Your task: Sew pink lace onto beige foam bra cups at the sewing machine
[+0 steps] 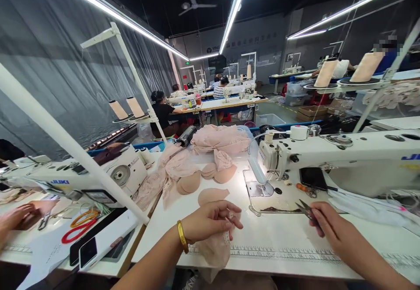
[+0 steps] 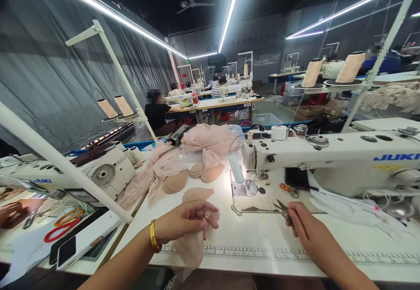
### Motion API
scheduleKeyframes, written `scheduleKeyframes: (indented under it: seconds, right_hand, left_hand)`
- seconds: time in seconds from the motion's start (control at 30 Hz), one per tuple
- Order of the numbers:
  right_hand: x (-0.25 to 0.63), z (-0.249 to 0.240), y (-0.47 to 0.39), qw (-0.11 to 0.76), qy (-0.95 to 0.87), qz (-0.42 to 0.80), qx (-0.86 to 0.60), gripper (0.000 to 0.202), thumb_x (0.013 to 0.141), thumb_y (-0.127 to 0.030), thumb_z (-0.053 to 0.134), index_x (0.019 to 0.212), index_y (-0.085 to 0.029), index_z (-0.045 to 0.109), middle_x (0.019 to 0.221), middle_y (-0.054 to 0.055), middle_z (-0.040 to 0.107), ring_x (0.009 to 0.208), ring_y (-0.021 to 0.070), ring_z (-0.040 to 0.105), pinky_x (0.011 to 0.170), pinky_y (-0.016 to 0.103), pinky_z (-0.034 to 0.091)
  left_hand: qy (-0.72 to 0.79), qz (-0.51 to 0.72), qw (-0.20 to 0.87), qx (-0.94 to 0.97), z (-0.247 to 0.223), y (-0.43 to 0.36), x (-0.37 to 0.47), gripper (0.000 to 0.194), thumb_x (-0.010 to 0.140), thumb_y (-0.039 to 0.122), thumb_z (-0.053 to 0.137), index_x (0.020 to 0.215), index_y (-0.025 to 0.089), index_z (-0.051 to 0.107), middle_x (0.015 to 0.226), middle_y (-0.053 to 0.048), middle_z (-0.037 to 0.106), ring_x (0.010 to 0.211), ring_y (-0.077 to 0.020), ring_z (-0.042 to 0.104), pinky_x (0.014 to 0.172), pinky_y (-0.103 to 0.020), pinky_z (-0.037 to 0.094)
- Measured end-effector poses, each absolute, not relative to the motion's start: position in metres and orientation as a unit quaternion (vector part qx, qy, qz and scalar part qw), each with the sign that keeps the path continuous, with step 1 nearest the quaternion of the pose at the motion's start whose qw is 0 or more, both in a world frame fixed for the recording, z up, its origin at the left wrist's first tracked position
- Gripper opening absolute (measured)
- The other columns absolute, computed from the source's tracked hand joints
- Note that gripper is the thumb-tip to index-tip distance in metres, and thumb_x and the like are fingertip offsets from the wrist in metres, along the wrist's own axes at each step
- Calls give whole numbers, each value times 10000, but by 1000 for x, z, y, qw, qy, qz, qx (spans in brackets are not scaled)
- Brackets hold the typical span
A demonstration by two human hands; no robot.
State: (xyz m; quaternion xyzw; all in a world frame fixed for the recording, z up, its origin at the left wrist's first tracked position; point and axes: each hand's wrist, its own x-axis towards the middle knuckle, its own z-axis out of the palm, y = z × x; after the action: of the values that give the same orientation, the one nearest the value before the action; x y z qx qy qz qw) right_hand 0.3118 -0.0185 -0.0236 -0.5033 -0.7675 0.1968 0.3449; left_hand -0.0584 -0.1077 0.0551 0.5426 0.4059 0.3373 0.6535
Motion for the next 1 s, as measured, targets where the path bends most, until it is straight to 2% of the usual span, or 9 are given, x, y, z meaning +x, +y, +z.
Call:
scheduleKeyframes:
  seconds: [0.13, 0.4, 0.57, 0.63, 0.7, 0.77, 0.83, 0.9, 1.0]
  right_hand:
    - [265, 17, -57, 295, -823, 316, -368, 260, 1068, -457, 428, 1161, -254, 562, 897, 39, 699, 798, 207, 679, 721, 300, 550]
    - [202, 19, -57, 358, -895, -87, -252, 101, 1049, -168, 512, 992, -190, 592, 753, 10, 637, 684, 191, 592, 663, 315, 368]
    - [193, 16, -53, 347, -894, -120, -256, 188, 1058, -172, 492, 893, -201, 578, 679, -11, 606, 610, 169, 562, 638, 318, 321]
    - [207, 14, -48, 332, -893, -94, -290, 266, 1085, -238, 471, 834, -213, 555, 676, -11, 609, 616, 161, 576, 631, 307, 326]
    - [233, 6, -40, 309, -888, -75, -333, 289, 1101, -279, 430, 856, -213, 567, 703, -5, 632, 635, 162, 599, 620, 300, 338]
    - [265, -6, -28, 273, -877, -78, -388, 304, 1102, -311, 412, 866, -210, 574, 715, 4, 645, 616, 174, 599, 588, 303, 334]
    - [295, -18, -15, 240, -861, -103, -437, 276, 1085, -322, 420, 920, -199, 604, 714, 24, 655, 599, 205, 594, 551, 316, 314]
    - [313, -25, -5, 233, -852, -134, -449, 264, 1067, -341, 444, 1024, -182, 650, 839, 82, 699, 731, 263, 634, 617, 341, 385]
    - [313, -25, -2, 266, -852, -135, -430, 314, 1053, -378, 487, 1211, -165, 654, 1095, 157, 689, 973, 332, 621, 785, 429, 463]
  left_hand:
    - [414, 356, 659, 518, 54, -95, -40, 738, 761, 390, 909, 1394, 229, 567, 1273, -154, 680, 863, -161, 671, 874, -387, 547]
    - [417, 353, 669, 504, 62, -85, -16, 885, 754, 355, 911, 1503, 281, 445, 1134, -65, 674, 810, -150, 701, 887, -369, 522]
    - [436, 299, 651, 545, 63, -82, -22, 967, 735, 325, 862, 1561, 285, 362, 1114, -59, 684, 775, -151, 695, 814, -344, 540]
    - [497, 253, 561, 612, 78, -83, -44, 833, 771, 323, 770, 1529, 266, 430, 1179, -89, 700, 756, -164, 685, 735, -324, 537]
    - [603, 231, 341, 683, 101, -87, -76, 592, 847, 346, 621, 1427, 240, 566, 1169, -96, 720, 768, -204, 675, 689, -339, 530]
    - [688, 254, 30, 679, 122, -93, -107, 508, 907, 390, 512, 1367, 205, 620, 1238, -130, 711, 976, -303, 683, 820, -434, 540]
    - [701, 251, -165, 647, 130, -98, -122, 493, 956, 443, 448, 1319, 179, 650, 1345, -155, 668, 1180, -389, 621, 949, -534, 495]
    - [670, 252, -184, 673, 120, -99, -117, 457, 993, 470, 431, 1273, 197, 666, 1341, -135, 678, 1236, -371, 602, 1014, -527, 471]
    - [618, 204, -41, 758, 78, -85, -80, 376, 1010, 433, 490, 1272, 227, 663, 1302, -108, 706, 1200, -302, 636, 1035, -466, 475]
